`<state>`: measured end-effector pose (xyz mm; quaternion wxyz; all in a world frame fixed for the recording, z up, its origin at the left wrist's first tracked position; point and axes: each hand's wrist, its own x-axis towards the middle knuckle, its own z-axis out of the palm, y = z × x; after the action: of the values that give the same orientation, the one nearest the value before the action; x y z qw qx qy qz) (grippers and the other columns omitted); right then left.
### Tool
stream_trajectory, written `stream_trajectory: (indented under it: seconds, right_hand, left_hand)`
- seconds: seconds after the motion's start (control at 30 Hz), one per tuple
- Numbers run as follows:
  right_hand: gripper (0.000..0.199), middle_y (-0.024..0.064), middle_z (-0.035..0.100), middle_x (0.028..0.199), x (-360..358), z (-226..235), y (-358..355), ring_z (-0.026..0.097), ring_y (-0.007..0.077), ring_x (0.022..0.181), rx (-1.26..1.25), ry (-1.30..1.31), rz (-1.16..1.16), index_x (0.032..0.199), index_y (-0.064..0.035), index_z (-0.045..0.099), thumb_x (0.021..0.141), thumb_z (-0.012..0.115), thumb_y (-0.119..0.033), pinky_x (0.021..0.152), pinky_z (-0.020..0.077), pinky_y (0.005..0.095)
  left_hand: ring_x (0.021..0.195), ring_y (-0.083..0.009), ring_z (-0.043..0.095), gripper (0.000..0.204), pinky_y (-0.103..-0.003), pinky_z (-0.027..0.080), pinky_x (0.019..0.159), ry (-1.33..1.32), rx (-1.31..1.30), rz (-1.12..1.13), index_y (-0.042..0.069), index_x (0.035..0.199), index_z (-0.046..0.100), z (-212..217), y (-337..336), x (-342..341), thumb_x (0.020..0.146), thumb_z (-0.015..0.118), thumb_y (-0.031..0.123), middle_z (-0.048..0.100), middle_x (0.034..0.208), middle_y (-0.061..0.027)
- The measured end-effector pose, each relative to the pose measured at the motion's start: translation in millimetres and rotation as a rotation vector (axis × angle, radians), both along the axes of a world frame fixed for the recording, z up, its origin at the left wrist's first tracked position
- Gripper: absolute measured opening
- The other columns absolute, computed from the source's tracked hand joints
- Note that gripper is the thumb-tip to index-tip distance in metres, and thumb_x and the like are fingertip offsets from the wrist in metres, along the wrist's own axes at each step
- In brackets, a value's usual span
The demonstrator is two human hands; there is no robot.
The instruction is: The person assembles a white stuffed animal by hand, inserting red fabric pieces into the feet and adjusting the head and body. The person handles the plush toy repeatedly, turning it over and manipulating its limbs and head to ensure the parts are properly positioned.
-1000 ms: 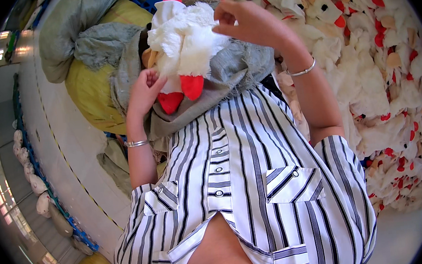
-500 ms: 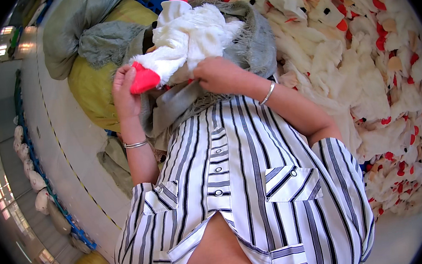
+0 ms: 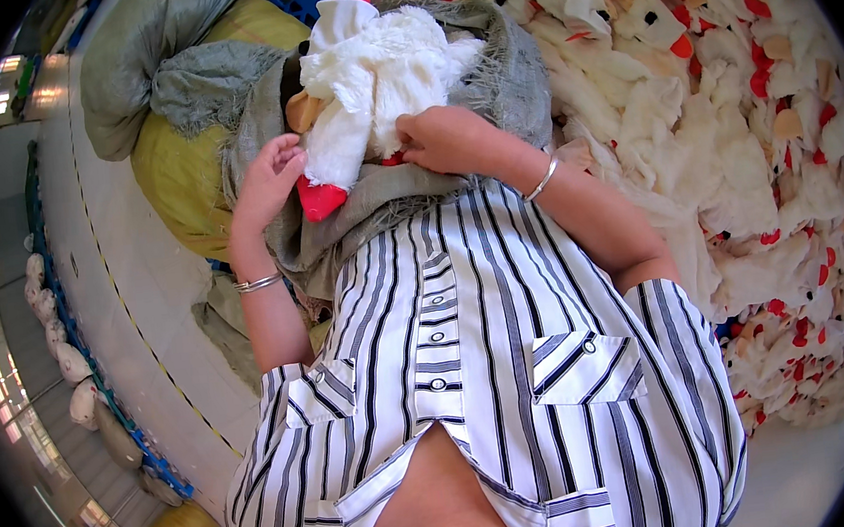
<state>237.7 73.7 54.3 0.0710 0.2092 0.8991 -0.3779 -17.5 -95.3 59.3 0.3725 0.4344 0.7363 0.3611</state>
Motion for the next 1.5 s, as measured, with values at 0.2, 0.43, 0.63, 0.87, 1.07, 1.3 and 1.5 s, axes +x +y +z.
stream_trajectory:
  seconds: [0.2,0.43,0.63,0.87,1.07,1.3,1.5]
  right_hand:
    - [0.027,0.0173,0.066,0.089,-1,-24,-25,0.065,0.0345,0.087,0.249,0.123,-0.105,0.097,-0.0049,0.06,0.081,0.066,-0.026,0.076,0.0524,0.0432]
    - [0.02,0.0116,0.065,0.09,-1,21,16,0.063,0.0256,0.085,0.08,0.194,-0.119,0.096,-0.0029,0.063,0.083,0.068,-0.017,0.073,0.0504,0.0361]
    - [0.023,0.002,0.061,0.086,-18,82,-1,0.058,0.0123,0.077,0.016,0.975,-0.352,0.099,-0.0044,0.064,0.08,0.075,-0.007,0.069,0.0467,0.027]
    - [0.012,-0.0006,0.061,0.083,-20,73,25,0.054,0.0068,0.071,-0.165,0.969,-0.424,0.099,-0.0031,0.064,0.088,0.068,-0.006,0.066,0.0468,0.0214]
    - [0.008,0.0019,0.062,0.085,-20,73,18,0.056,0.0099,0.072,-0.057,1.154,-0.431,0.097,-0.0015,0.065,0.089,0.065,-0.005,0.065,0.0467,0.0241]
    - [0.016,0.0064,0.061,0.083,-28,72,18,0.057,0.0162,0.07,0.078,1.03,-0.314,0.1,-0.002,0.068,0.085,0.071,-0.007,0.062,0.0467,0.0274]
    - [0.022,0.0022,0.054,0.075,-37,79,9,0.05,0.0106,0.066,-0.065,0.899,-0.332,0.102,-0.0015,0.068,0.083,0.074,-0.011,0.059,0.0432,0.0257]
  left_hand:
    - [0.098,-0.016,0.06,0.058,-0.03,0.048,0.088,-0.102,-0.043,-0.016,-0.004,0.132,0.048,-27,-7,19,0.086,0.072,0.021,0.064,0.111,-0.0115]
    - [0.102,-0.0173,0.064,0.034,-0.03,0.053,0.089,-0.762,0.479,0.205,0.0,0.128,0.056,33,40,30,0.094,0.052,0.002,0.064,0.117,-0.012]
    - [0.091,-0.016,0.067,0.029,-0.028,0.054,0.073,-0.9,0.506,0.091,-0.001,0.122,0.06,55,67,51,0.097,0.049,0.009,0.068,0.109,-0.0104]
    - [0.089,-0.0166,0.067,0.033,-0.025,0.051,0.071,-0.831,0.453,-0.038,-0.001,0.126,0.056,73,69,54,0.097,0.049,0.012,0.069,0.109,-0.0134]
    - [0.086,-0.0146,0.068,0.024,-0.023,0.051,0.069,-0.726,0.487,0.069,0.001,0.117,0.06,68,72,55,0.097,0.056,0.013,0.071,0.104,-0.0123]
    - [0.08,-0.0143,0.068,0.019,-0.023,0.051,0.065,-0.74,0.48,0.11,0.003,0.109,0.064,65,74,58,0.096,0.062,0.015,0.072,0.096,-0.0106]
    - [0.075,-0.0132,0.068,0.018,-0.023,0.049,0.064,-0.682,0.414,-0.006,0.004,0.107,0.067,58,73,59,0.096,0.063,0.017,0.072,0.09,-0.0076]
